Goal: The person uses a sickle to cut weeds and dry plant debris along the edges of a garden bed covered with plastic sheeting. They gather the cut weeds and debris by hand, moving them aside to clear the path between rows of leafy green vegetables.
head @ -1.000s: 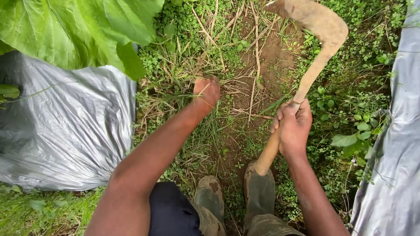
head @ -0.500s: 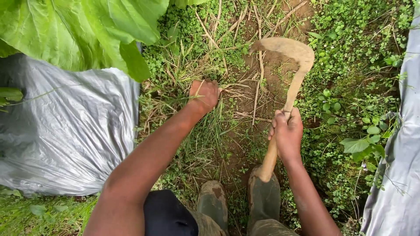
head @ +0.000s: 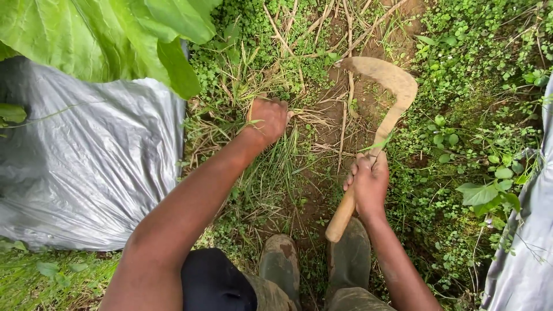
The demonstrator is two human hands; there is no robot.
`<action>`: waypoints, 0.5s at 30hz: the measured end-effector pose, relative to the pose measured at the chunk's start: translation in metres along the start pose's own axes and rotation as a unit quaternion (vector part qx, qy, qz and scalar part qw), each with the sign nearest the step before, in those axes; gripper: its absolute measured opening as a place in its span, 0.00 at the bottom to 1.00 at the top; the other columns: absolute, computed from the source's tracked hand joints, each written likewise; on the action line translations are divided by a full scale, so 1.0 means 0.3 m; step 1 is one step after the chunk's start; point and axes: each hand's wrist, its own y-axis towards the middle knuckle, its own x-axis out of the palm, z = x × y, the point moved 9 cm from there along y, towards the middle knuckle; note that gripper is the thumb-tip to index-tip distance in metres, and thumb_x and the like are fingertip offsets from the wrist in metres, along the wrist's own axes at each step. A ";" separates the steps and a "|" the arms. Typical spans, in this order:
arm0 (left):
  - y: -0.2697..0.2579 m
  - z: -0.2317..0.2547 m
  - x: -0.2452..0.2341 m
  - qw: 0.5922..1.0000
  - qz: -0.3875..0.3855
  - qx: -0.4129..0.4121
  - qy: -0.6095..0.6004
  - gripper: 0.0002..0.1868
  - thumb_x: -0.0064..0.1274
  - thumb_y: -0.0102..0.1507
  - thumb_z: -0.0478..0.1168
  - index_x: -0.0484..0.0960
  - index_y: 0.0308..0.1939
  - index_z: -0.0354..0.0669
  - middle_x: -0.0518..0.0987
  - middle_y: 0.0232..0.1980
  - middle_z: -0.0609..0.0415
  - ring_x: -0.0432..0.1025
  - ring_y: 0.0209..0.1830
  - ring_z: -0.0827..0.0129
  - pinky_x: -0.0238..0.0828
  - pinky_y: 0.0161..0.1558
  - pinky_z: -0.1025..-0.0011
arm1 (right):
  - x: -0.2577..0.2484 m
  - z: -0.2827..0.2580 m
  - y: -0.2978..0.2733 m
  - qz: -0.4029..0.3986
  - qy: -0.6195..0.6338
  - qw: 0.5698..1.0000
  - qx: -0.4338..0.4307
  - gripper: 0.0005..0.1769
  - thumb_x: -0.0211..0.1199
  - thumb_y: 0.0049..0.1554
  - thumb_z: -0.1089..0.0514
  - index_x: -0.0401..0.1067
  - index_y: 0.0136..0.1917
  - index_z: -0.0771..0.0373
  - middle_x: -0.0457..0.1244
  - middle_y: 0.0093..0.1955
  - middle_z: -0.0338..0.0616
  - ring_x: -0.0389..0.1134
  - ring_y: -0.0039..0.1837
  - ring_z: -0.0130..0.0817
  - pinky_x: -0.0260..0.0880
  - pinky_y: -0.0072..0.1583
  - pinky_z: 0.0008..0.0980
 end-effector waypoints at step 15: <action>-0.028 -0.001 0.028 0.999 -0.017 0.033 0.026 0.25 0.30 0.75 0.47 0.68 0.72 0.40 0.78 0.65 0.49 0.70 0.69 0.62 0.37 0.79 0.60 | 0.001 -0.010 -0.002 -0.005 -0.010 1.000 0.012 0.03 0.43 0.67 0.66 0.57 0.52 0.63 0.55 0.32 0.37 0.60 0.28 0.26 0.68 0.24 0.28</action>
